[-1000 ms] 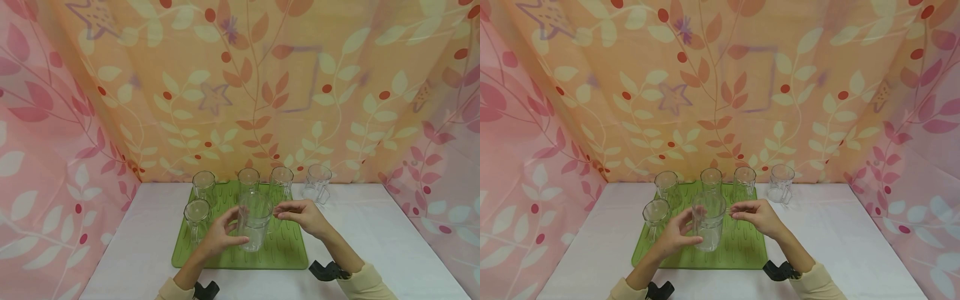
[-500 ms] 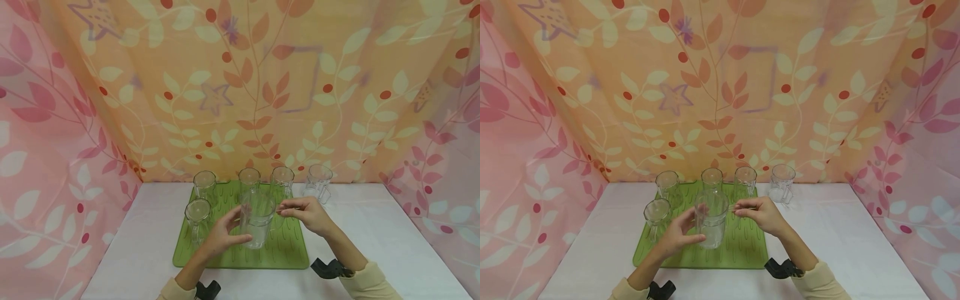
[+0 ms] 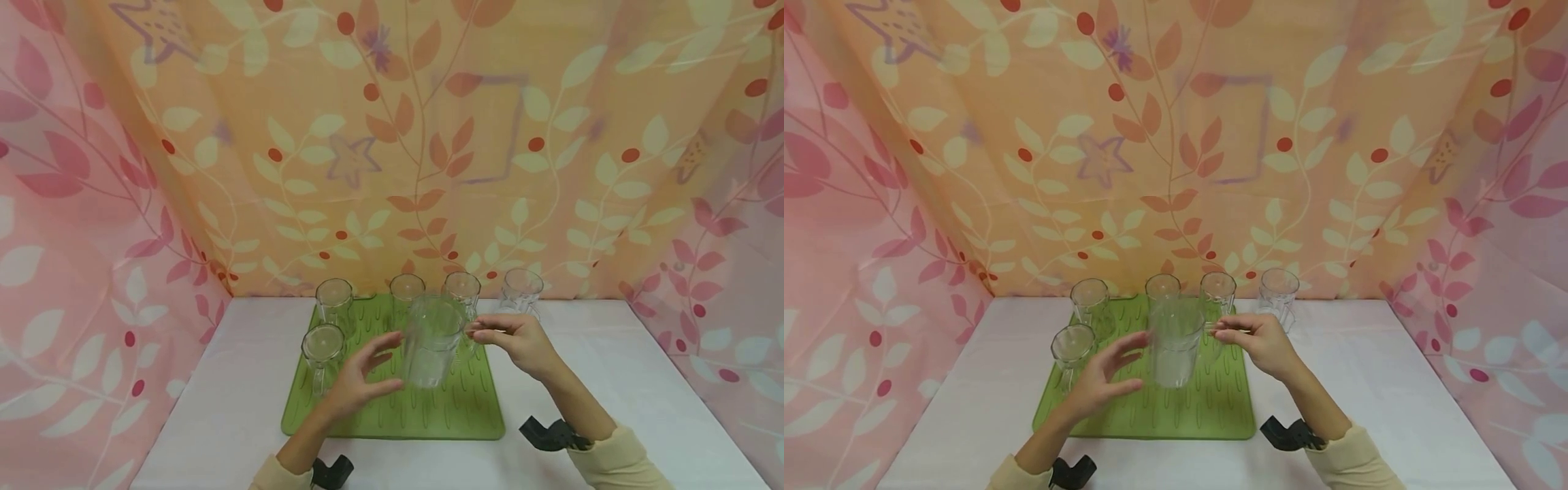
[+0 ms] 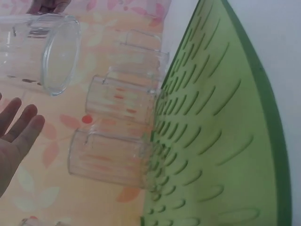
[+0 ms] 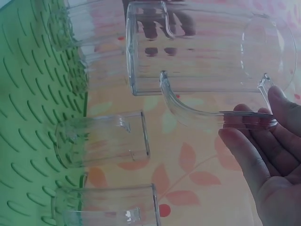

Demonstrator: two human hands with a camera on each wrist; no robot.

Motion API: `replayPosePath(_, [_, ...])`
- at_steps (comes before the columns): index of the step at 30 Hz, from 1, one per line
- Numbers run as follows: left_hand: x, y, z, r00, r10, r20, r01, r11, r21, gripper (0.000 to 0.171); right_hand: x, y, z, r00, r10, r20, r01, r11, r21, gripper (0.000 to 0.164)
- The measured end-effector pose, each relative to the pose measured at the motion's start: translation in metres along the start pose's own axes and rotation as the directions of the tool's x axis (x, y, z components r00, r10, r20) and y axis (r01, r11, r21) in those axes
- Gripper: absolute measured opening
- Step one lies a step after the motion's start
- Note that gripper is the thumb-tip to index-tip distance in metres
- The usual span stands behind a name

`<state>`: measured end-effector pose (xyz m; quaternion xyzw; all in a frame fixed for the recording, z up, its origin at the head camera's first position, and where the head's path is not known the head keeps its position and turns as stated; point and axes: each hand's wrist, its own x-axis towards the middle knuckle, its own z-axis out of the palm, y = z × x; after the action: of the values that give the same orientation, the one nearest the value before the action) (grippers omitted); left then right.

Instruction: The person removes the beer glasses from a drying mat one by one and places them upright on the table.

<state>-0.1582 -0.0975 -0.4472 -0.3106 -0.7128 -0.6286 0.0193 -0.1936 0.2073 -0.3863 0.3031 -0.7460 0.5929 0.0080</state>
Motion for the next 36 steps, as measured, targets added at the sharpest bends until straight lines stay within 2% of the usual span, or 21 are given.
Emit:
replayPosePath(4, [-0.002, 0.005, -0.007, 0.999, 0.052, -0.010, -0.051, 0.997, 0.052, 0.065, 0.002, -0.002, -0.005, 0.999, -0.017, -0.051, 0.017, 1.000, 0.000, 0.027])
replayPosePath(7, [-0.003, 0.012, -0.014, 0.996, 0.083, -0.042, -0.078, 0.992, 0.099, 0.065, 0.004, -0.004, -0.009, 0.995, -0.020, -0.096, 0.023, 0.999, 0.031, 0.029])
replayPosePath(11, [-0.007, 0.021, -0.023, 0.992, 0.091, -0.086, -0.076, 0.983, 0.165, 0.067, 0.005, -0.006, -0.017, 0.985, -0.029, -0.169, 0.039, 0.998, 0.055, 0.029])
replayPosePath(16, [-0.016, 0.028, -0.037, 0.985, 0.086, -0.146, -0.049, 0.969, 0.242, 0.070, 0.005, -0.007, -0.028, 0.967, -0.043, -0.251, 0.050, 0.999, 0.023, 0.029])
replayPosePath(21, [-0.023, 0.032, -0.051, 0.967, 0.154, -0.202, -0.095, 0.956, 0.277, 0.073, 0.004, -0.008, -0.039, 0.941, -0.051, -0.334, 0.064, 0.998, 0.029, 0.019])
replayPosePath(23, [-0.026, 0.033, -0.057, 0.956, 0.184, -0.228, -0.118, 0.954, 0.276, 0.074, 0.003, -0.008, -0.043, 0.926, -0.047, -0.374, 0.067, 0.997, 0.041, 0.018])
replayPosePath(26, [-0.033, 0.033, -0.066, 0.942, 0.193, -0.273, -0.112, 0.952, 0.285, 0.074, 0.003, -0.009, -0.048, 0.896, -0.041, -0.443, 0.050, 0.999, 0.009, 0.027])
replayPosePath(31, [-0.046, 0.028, -0.080, 0.930, 0.141, -0.339, -0.036, 0.954, 0.299, 0.076, 0.003, -0.009, -0.059, 0.821, -0.030, -0.571, -0.023, 0.996, -0.085, 0.019])
replayPosePath(36, [-0.059, 0.022, -0.092, 0.915, 0.094, -0.393, 0.028, 0.956, 0.292, 0.081, 0.001, -0.008, -0.073, 0.756, 0.012, -0.654, -0.139, 0.980, -0.143, 0.035])
